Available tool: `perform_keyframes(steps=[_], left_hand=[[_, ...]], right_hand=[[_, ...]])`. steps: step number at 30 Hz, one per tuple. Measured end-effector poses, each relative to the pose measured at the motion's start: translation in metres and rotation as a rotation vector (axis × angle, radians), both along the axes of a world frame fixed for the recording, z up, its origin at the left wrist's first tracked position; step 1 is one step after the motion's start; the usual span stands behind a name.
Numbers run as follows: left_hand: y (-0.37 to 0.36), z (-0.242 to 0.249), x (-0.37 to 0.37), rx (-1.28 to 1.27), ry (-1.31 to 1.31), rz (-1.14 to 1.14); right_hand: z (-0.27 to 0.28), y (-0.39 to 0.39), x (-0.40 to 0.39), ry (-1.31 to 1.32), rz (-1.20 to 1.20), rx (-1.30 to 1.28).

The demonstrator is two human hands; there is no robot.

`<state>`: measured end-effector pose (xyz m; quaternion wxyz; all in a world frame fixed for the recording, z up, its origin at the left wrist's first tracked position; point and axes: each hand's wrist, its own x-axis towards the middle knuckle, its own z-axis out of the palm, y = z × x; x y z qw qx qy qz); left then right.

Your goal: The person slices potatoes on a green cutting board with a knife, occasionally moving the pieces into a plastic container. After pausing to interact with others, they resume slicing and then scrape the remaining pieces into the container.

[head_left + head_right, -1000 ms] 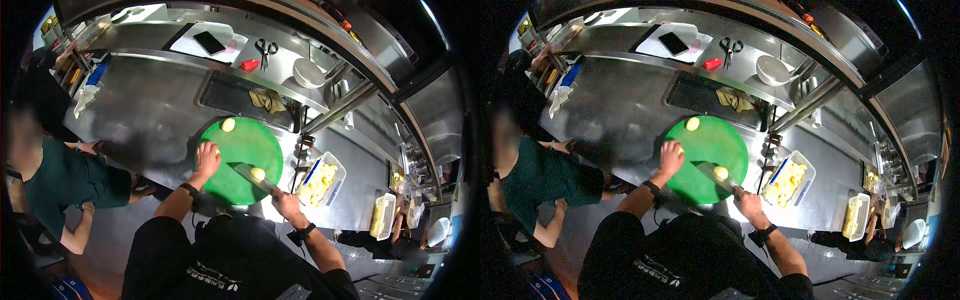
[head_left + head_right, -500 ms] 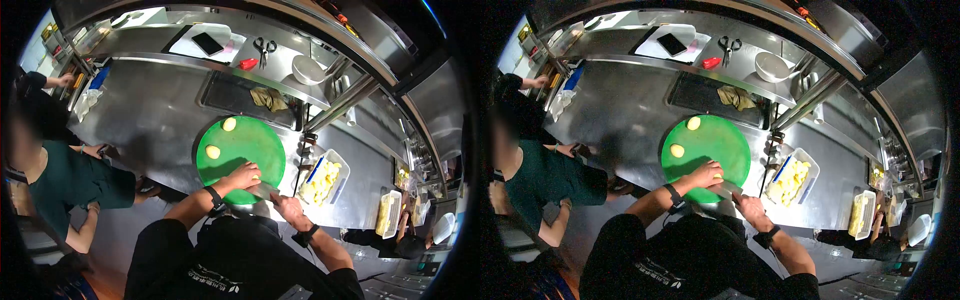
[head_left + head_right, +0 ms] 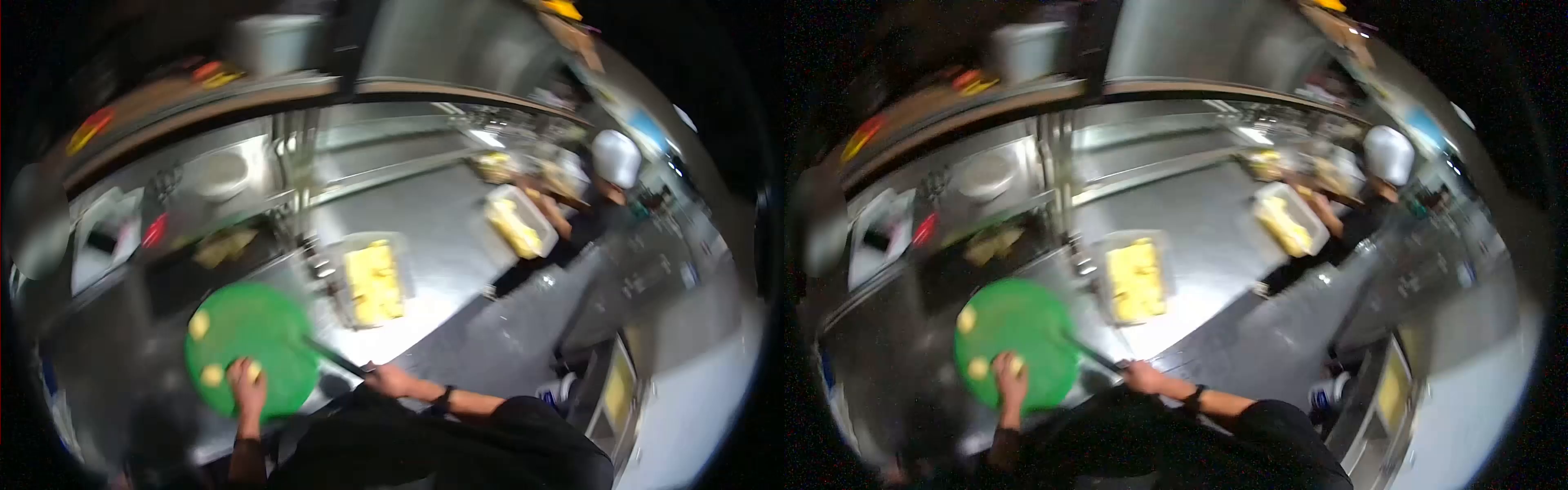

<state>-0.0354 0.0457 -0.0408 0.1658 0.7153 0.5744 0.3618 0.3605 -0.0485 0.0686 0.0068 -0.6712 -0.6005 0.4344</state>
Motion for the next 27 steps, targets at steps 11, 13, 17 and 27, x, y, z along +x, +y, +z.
perform_keyframes(steps=[11, 13, 17, 27], left_hand=[[-0.003, 0.001, 0.012, 0.054, 0.076, 0.054], [-0.004, 0.008, 0.013, 0.087, 0.068, 0.061], [-0.004, 0.009, 0.011, 0.083, 0.077, 0.072], [-0.007, 0.008, 0.013, 0.057, 0.026, 0.080]], right_hand=[[-0.066, -0.010, -0.012, 0.137, -0.042, 0.228], [-0.059, -0.009, -0.016, 0.114, -0.040, 0.210], [-0.064, -0.007, -0.014, 0.118, -0.017, 0.192], [-0.038, 0.003, -0.027, 0.107, -0.052, 0.176]])
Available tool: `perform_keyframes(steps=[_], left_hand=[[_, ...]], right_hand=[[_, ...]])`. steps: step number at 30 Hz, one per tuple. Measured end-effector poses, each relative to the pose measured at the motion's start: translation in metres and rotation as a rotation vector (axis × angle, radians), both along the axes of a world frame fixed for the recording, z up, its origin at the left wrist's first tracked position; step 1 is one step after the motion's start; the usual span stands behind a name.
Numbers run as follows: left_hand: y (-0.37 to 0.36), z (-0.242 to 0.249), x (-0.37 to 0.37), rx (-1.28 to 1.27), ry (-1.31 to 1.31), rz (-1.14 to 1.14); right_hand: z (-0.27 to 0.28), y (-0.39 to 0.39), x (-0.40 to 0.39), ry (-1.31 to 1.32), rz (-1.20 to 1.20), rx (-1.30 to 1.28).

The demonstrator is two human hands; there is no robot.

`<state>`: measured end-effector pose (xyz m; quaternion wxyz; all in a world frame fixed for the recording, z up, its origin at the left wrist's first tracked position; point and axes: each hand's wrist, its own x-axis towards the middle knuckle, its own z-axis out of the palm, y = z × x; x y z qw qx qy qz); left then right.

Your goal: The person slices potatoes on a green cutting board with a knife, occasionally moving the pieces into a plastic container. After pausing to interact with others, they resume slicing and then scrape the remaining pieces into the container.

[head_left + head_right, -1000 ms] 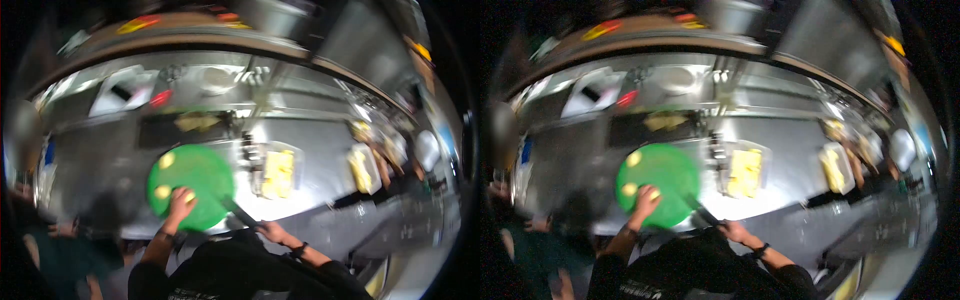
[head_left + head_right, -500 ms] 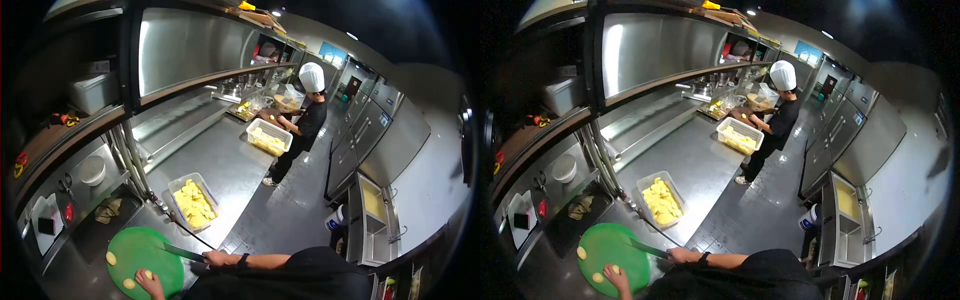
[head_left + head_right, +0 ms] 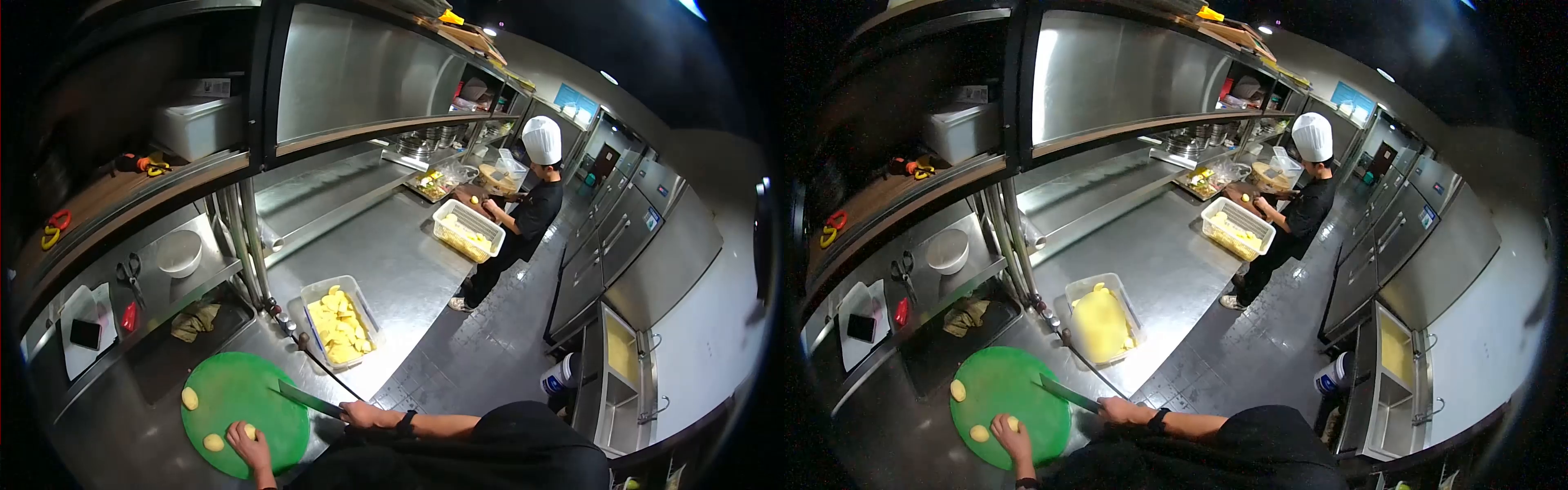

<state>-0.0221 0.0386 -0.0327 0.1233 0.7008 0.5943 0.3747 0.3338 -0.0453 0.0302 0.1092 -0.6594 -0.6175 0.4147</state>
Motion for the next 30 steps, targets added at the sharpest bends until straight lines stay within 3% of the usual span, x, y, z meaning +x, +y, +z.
perform_keyframes(steps=[13, 21, 22, 25, 26, 29, 30], left_hand=[[-0.009, 0.021, -0.005, -0.097, -0.021, -0.052], [-0.015, -0.004, -0.006, -0.048, -0.048, 0.004], [-0.017, -0.008, -0.006, -0.087, -0.045, 0.005], [-0.023, 0.015, -0.002, -0.064, 0.014, -0.004], [-0.024, 0.012, -0.006, -0.057, 0.009, -0.021], [-0.027, 0.010, -0.005, -0.105, -0.045, 0.001], [-0.029, 0.008, -0.005, -0.112, -0.071, 0.004]], right_hand=[[0.010, 0.017, -0.024, -0.054, 0.100, 0.044], [0.043, 0.033, -0.045, -0.023, 0.151, 0.131], [0.011, 0.037, -0.047, -0.049, 0.182, 0.121], [-0.005, 0.049, -0.052, -0.043, 0.312, 0.031], [-0.031, 0.048, -0.049, -0.056, 0.339, 0.148], [0.017, 0.060, -0.067, -0.194, 0.287, 0.054], [0.019, 0.062, -0.065, -0.132, 0.344, 0.150]])
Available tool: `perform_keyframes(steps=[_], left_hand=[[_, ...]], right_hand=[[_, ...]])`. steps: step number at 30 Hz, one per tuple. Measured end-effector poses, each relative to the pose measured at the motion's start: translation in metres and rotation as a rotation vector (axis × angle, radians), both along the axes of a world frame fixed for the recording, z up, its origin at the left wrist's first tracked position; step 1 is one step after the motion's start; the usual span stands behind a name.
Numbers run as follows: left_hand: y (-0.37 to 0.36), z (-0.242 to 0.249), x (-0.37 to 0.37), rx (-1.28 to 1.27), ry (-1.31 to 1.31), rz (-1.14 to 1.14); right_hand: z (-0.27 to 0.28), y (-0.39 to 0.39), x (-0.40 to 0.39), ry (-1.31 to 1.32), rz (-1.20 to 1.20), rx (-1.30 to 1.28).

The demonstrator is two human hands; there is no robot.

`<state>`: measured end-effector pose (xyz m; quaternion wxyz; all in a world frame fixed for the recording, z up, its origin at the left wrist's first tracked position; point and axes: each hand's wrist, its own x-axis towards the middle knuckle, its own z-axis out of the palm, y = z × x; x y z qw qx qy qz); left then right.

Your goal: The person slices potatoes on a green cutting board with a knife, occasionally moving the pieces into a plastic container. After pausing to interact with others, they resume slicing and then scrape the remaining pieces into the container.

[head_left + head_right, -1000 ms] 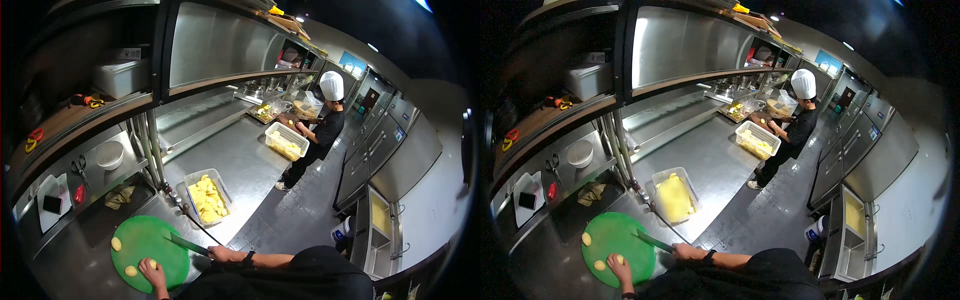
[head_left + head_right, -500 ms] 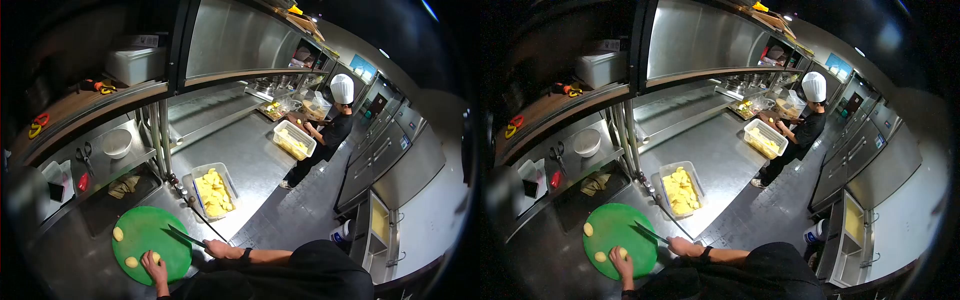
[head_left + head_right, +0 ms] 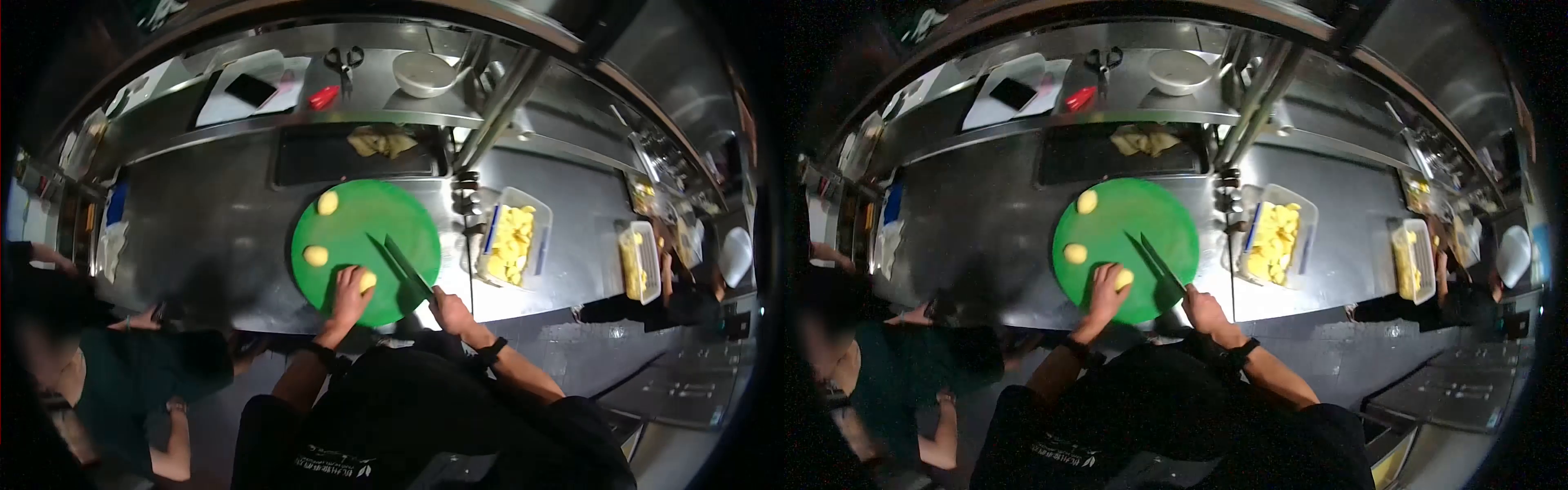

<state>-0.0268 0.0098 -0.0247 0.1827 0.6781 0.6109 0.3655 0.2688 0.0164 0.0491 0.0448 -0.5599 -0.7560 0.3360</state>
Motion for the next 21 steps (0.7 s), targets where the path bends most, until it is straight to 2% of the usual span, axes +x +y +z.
perform_keyframes(steps=[3, 6, 11, 14, 17, 21], left_hand=[[-0.002, 0.014, 0.001, -0.011, -0.050, 0.008], [-0.001, 0.022, -0.013, 0.030, -0.019, -0.076], [0.019, 0.053, -0.028, 0.087, 0.109, -0.382], [0.030, 0.049, -0.033, 0.061, 0.138, -0.497], [0.037, 0.049, -0.034, -0.035, 0.178, -0.536], [0.036, 0.058, -0.034, -0.058, 0.182, -0.545]], right_hand=[[0.009, -0.001, -0.011, 0.058, 0.053, -0.008], [0.003, -0.003, -0.022, 0.038, 0.094, -0.013], [0.018, -0.005, -0.025, -0.025, 0.140, -0.023], [0.014, -0.006, -0.025, -0.042, 0.188, -0.011], [0.013, -0.001, -0.026, -0.054, 0.188, -0.035], [0.045, -0.004, -0.024, -0.036, 0.171, -0.019]])
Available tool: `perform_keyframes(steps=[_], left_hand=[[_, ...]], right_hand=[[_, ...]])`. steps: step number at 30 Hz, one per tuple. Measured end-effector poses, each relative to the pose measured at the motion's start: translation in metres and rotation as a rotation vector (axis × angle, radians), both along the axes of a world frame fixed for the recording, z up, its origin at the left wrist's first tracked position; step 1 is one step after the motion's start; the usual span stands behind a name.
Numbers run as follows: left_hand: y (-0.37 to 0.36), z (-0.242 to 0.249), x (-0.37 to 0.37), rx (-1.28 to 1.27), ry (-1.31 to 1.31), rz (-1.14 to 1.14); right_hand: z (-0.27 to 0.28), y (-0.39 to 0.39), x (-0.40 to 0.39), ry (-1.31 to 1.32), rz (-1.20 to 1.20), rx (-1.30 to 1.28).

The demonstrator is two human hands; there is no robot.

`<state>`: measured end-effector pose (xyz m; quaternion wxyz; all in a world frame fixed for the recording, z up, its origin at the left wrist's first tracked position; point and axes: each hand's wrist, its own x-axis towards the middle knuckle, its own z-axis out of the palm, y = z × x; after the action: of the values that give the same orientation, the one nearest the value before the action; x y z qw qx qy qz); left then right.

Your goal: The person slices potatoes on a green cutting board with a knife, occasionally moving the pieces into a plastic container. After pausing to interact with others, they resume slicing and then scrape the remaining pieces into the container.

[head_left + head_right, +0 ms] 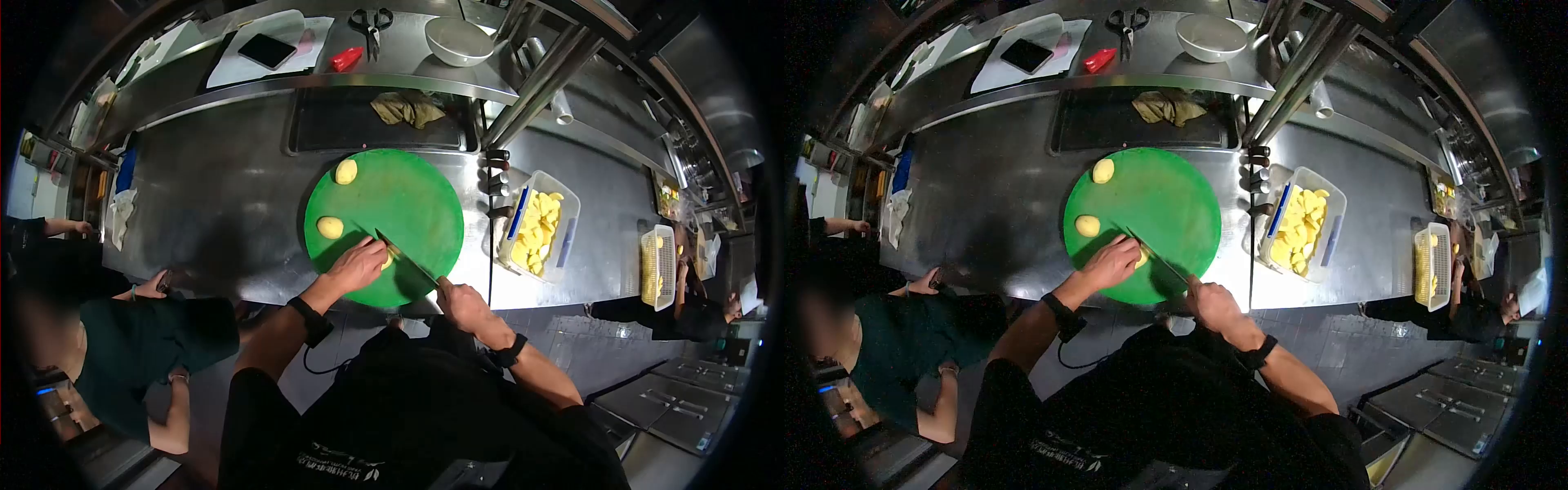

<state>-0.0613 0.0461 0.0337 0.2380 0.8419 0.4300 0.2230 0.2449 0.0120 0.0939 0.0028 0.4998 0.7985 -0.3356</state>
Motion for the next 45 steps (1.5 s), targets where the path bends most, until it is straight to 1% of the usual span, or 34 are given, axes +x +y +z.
perform_keyframes(steps=[2, 5, 8, 11, 12, 15, 16, 19, 20, 23, 24, 26, 27, 28, 29, 31, 33, 37, 38, 40, 41, 42, 44, 45], left_hand=[[0.000, -0.003, 0.000, 0.041, -0.027, 0.010], [-0.002, 0.001, 0.001, 0.048, -0.031, 0.010], [-0.005, -0.007, -0.001, 0.064, -0.047, 0.033], [-0.008, -0.014, 0.000, 0.117, -0.063, 0.054], [-0.009, -0.015, 0.001, 0.133, -0.063, 0.058], [-0.007, -0.017, 0.000, 0.168, -0.057, 0.077], [-0.010, -0.017, -0.001, 0.156, -0.049, 0.084], [-0.014, -0.016, 0.000, 0.137, -0.044, 0.097], [-0.015, -0.015, 0.001, 0.128, -0.054, 0.104], [-0.014, -0.017, 0.002, 0.123, -0.054, 0.119], [-0.018, -0.020, 0.002, 0.116, -0.047, 0.120], [-0.017, -0.024, 0.002, 0.118, -0.055, 0.127], [-0.019, -0.025, 0.002, 0.115, -0.060, 0.129], [-0.022, -0.027, 0.003, 0.125, -0.063, 0.120], [-0.022, -0.029, 0.003, 0.138, -0.065, 0.110], [-0.020, -0.027, 0.002, 0.132, -0.070, 0.118], [-0.022, -0.023, 0.001, 0.084, -0.074, 0.125], [-0.021, -0.024, 0.002, 0.121, -0.072, 0.112], [-0.020, -0.024, 0.001, 0.141, -0.074, 0.114], [-0.028, -0.026, 0.001, 0.142, -0.057, 0.122], [-0.028, -0.027, 0.001, 0.139, -0.036, 0.126], [-0.026, -0.027, 0.001, 0.137, -0.015, 0.132], [-0.027, -0.025, 0.003, 0.188, -0.045, 0.142], [-0.027, -0.024, 0.004, 0.213, -0.061, 0.145]], right_hand=[[-0.003, 0.002, -0.002, 0.015, 0.000, -0.002], [-0.038, -0.002, -0.004, 0.027, 0.009, -0.021], [-0.001, 0.003, -0.005, -0.041, 0.006, -0.020], [-0.022, -0.001, -0.004, -0.040, -0.014, -0.058], [-0.027, 0.002, -0.007, -0.061, 0.035, -0.107], [-0.024, 0.001, -0.001, 0.081, 0.072, 0.079], [-0.011, 0.002, 0.000, 0.056, 0.068, 0.026], [-0.032, -0.001, -0.004, -0.058, 0.053, -0.035], [-0.041, -0.002, -0.006, 0.004, 0.079, -0.024], [0.000, 0.004, -0.014, -0.071, 0.069, -0.077], [0.005, 0.005, -0.013, -0.070, 0.048, -0.110], [-0.023, -0.002, -0.011, 0.011, 0.043, -0.026], [-0.028, -0.005, -0.015, 0.050, 0.038, 0.014], [-0.031, -0.004, -0.016, 0.040, 0.053, -0.029], [-0.031, -0.004, -0.012, 0.020, 0.048, -0.050], [-0.004, -0.001, -0.014, -0.020, 0.053, -0.092], [-0.007, -0.009, -0.014, -0.026, 0.022, -0.080], [-0.030, -0.008, -0.017, -0.018, 0.051, -0.055], [-0.030, -0.008, -0.012, -0.005, 0.057, 0.001], [0.008, -0.009, -0.017, -0.009, 0.028, -0.065], [0.018, -0.007, -0.019, -0.010, 0.012, -0.091], [0.006, -0.011, -0.019, 0.015, -0.009, -0.082], [-0.042, -0.016, -0.015, -0.005, 0.024, -0.034], [-0.043, -0.016, -0.019, -0.016, 0.038, -0.011]])
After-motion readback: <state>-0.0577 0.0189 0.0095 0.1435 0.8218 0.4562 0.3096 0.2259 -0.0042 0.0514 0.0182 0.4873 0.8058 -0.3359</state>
